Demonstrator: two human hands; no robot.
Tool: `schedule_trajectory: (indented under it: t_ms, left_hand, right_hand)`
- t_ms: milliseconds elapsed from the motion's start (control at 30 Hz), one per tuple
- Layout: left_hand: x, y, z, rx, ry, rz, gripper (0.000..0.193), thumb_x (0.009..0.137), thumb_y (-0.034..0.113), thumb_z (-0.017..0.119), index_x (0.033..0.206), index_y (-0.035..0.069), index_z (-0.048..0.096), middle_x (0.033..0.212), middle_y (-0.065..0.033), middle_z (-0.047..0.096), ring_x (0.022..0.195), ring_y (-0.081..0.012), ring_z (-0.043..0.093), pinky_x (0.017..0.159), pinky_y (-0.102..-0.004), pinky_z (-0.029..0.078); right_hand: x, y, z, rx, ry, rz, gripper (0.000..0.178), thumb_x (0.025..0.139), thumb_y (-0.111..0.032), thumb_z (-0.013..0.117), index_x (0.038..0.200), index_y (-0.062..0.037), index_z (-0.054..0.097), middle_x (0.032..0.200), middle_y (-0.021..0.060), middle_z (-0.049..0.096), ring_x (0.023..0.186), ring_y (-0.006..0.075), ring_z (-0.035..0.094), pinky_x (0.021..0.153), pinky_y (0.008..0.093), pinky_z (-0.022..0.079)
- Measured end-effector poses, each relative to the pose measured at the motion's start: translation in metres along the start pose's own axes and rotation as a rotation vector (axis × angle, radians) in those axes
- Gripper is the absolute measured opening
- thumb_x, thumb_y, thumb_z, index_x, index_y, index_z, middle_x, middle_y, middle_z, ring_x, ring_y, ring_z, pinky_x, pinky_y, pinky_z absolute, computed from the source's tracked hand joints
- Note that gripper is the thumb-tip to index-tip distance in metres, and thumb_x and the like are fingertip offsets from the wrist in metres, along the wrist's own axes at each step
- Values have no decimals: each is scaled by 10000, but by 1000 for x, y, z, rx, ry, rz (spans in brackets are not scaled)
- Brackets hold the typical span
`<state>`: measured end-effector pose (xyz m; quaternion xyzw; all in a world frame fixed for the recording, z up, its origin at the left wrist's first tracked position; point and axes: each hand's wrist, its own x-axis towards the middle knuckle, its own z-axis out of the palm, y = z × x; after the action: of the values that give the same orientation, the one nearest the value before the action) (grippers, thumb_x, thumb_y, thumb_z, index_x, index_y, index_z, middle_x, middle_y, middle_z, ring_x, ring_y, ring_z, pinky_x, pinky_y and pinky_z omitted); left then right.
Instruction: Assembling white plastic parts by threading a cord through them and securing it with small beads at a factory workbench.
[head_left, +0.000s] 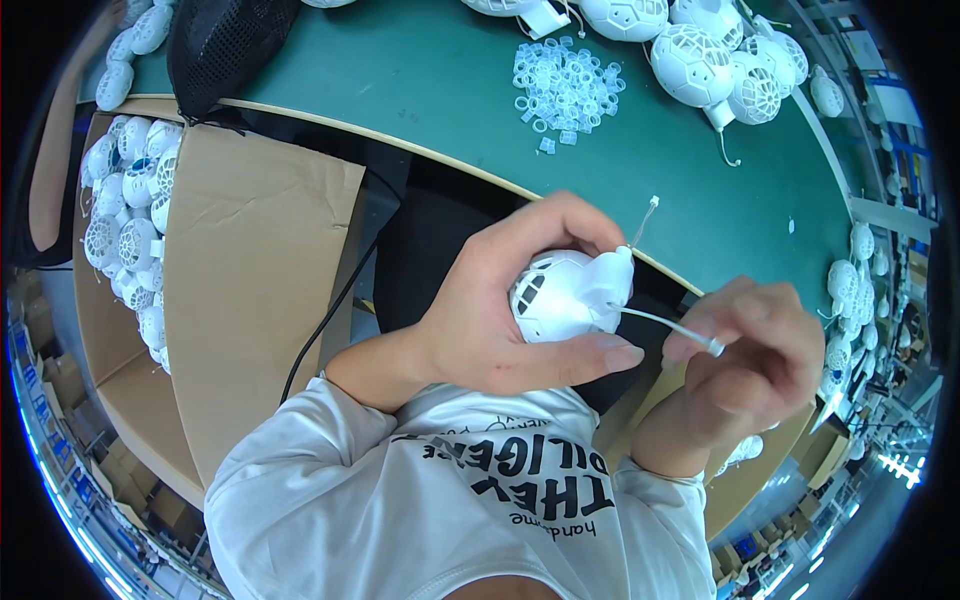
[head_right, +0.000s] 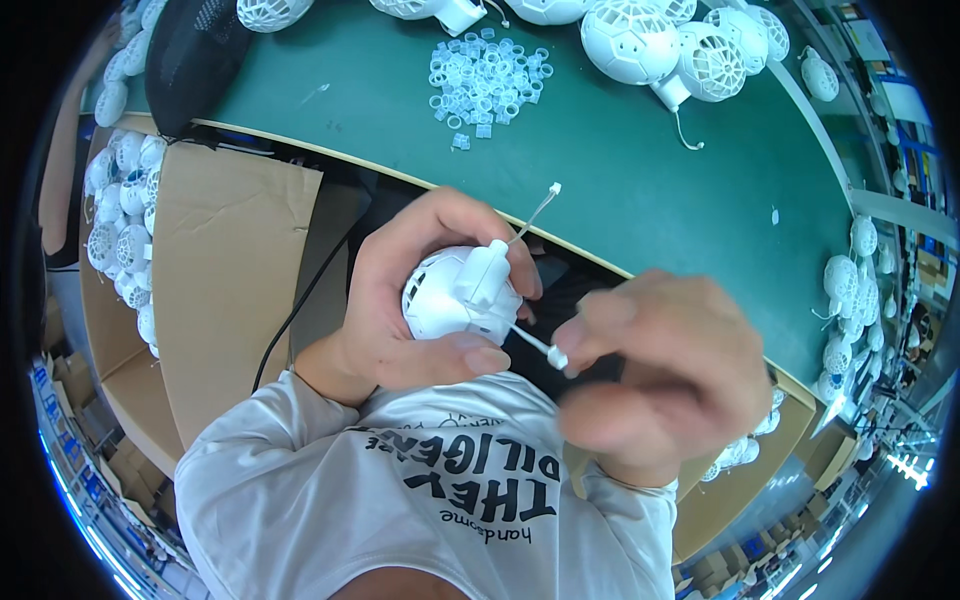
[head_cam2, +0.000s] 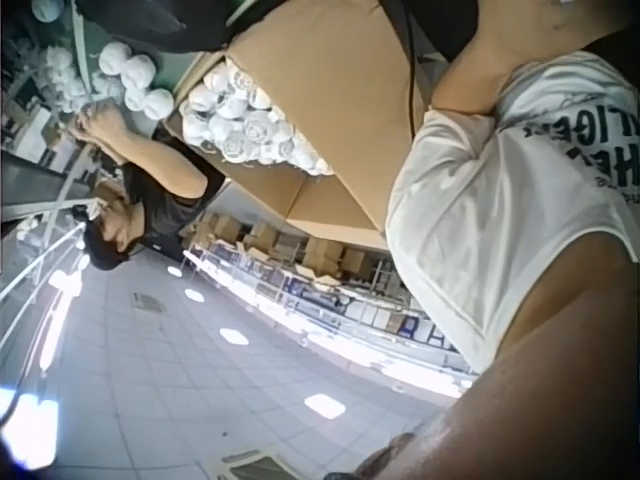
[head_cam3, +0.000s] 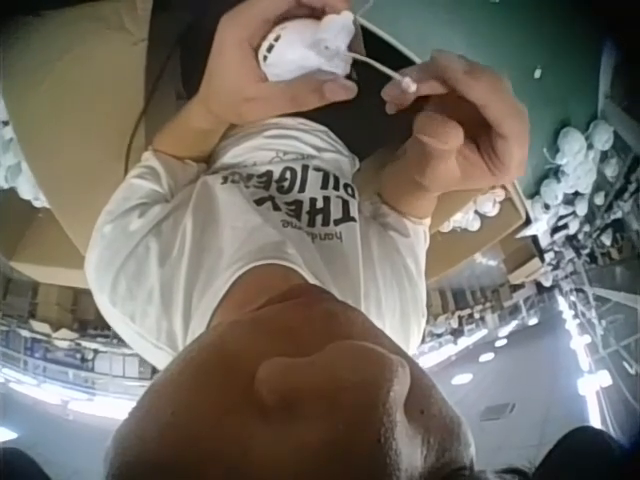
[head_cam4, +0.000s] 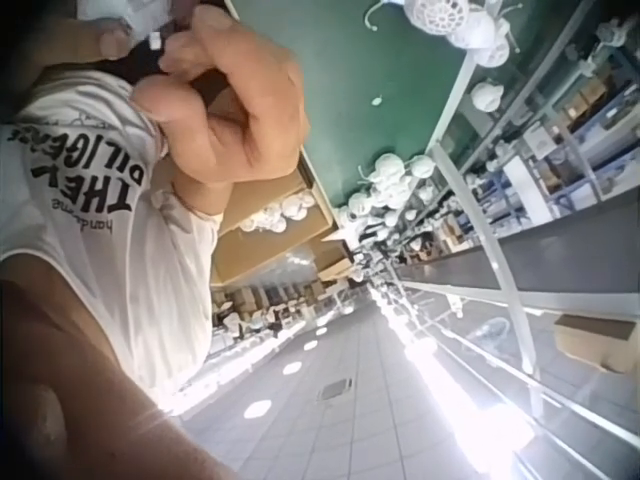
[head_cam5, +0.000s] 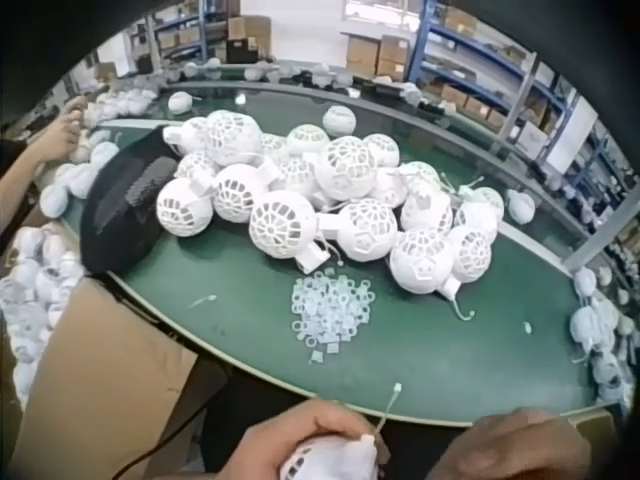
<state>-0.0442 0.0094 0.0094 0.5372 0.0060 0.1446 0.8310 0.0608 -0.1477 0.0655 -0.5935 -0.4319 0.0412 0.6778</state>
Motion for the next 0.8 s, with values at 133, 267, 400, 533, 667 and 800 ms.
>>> schedule_trajectory:
  t_ms: [133, 267, 400, 533, 667, 800]
  left_hand:
    - [0, -3, -11, 33, 75, 85, 342, 792, 111, 766, 1058, -6, 585, 1006, -176, 665, 940, -242, 653, 860, -378, 515]
    - [1, -6, -29, -92, 82, 144, 335, 795, 26, 775, 1087, -23, 617, 1035, -134, 681, 937, -166, 671, 829, -279, 532]
    - [-3, 0, -25, -243, 188, 91, 365, 821, 59, 725, 1153, -43, 613, 1023, -147, 678, 949, -195, 679, 837, -325, 575]
    - [0, -2, -30, -245, 172, 74, 397, 831, 81, 717, 1189, -49, 606, 1037, -154, 673, 958, -201, 678, 841, -349, 592]
    - [0, -1, -29, -172, 173, 49, 440, 852, 164, 706, 1208, -58, 572, 1000, -161, 640, 962, -251, 654, 802, -380, 593]
    - [0, -2, -30, -114, 164, 36, 452, 856, 185, 693, 1211, -62, 561, 975, -159, 624, 964, -270, 644, 784, -390, 591]
  right_hand:
    - [20, 27, -4, -130, 148, 291, 235, 886, -62, 736, 1096, 33, 694, 854, 104, 669, 637, 139, 635, 532, 235, 463]
    - [38, 47, 2, -690, -145, 186, 140, 881, -40, 730, 1021, -27, 723, 906, 62, 684, 711, 128, 642, 539, 237, 428]
    - [46, 59, 19, -757, -183, 111, 151, 844, -23, 744, 990, -57, 729, 905, 55, 676, 747, 169, 661, 588, 288, 479]
    - [52, 68, 20, -871, -215, -58, 133, 852, -27, 723, 981, -64, 722, 911, 68, 668, 737, 252, 668, 630, 349, 530]
    - [55, 68, 21, -884, -259, -56, 144, 839, 7, 727, 969, -53, 723, 904, 78, 673, 729, 244, 663, 637, 328, 527]
    - [54, 69, 21, -858, -272, -63, 129, 844, -4, 725, 963, -54, 717, 905, 68, 669, 727, 247, 665, 626, 332, 524]
